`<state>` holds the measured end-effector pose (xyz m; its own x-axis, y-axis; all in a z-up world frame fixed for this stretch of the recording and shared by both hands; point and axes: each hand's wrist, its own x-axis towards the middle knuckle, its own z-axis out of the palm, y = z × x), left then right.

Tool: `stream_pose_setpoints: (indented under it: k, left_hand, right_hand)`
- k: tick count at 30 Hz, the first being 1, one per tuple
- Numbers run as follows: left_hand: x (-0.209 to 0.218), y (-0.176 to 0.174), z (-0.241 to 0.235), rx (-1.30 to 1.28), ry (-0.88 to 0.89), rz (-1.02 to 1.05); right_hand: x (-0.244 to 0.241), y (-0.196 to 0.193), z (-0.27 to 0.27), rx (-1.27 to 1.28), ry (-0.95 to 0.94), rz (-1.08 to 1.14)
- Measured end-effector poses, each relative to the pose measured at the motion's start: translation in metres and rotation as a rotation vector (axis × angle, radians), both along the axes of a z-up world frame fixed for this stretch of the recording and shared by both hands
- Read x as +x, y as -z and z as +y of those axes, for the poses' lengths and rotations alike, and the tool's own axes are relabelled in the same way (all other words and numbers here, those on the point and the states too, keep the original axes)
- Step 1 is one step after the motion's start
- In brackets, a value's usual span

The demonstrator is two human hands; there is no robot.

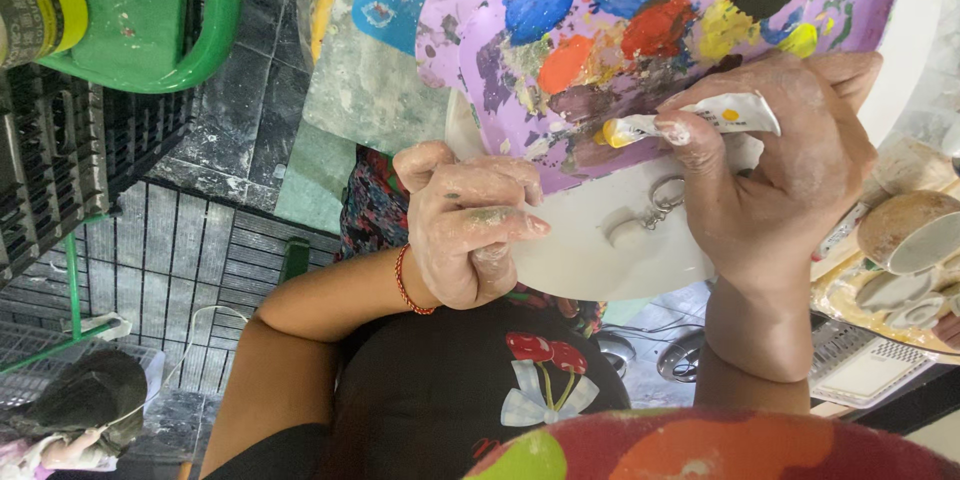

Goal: The person decorates small clay objects and a ceramic dish by hand and using a paintbrush. They paint a patterned dish, handle a white clay piece, and apply a substance from a tube to another small item.

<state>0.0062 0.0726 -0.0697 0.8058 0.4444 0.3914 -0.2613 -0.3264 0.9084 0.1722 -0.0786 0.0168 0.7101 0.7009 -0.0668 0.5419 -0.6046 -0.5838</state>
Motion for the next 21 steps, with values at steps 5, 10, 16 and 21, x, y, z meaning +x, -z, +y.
stream_pose_setpoints:
  k: [5, 10, 16, 21]
  left_hand:
    - [0.001, 0.0, 0.001, 0.007, 0.0, -0.015]
    - [0.003, -0.002, 0.0, 0.031, -0.03, -0.003]
    - [0.003, -0.002, -0.001, -0.001, -0.026, -0.003]
    - [0.003, -0.002, 0.001, -0.013, -0.017, 0.006]
  right_hand:
    - [0.0, 0.001, 0.005, 0.039, 0.146, 0.139]
    - [-0.001, -0.003, 0.01, 0.034, -0.032, -0.056]
    - [-0.002, -0.004, 0.015, 0.031, 0.034, 0.048]
    - [0.0, 0.003, 0.006, 0.059, -0.087, -0.011]
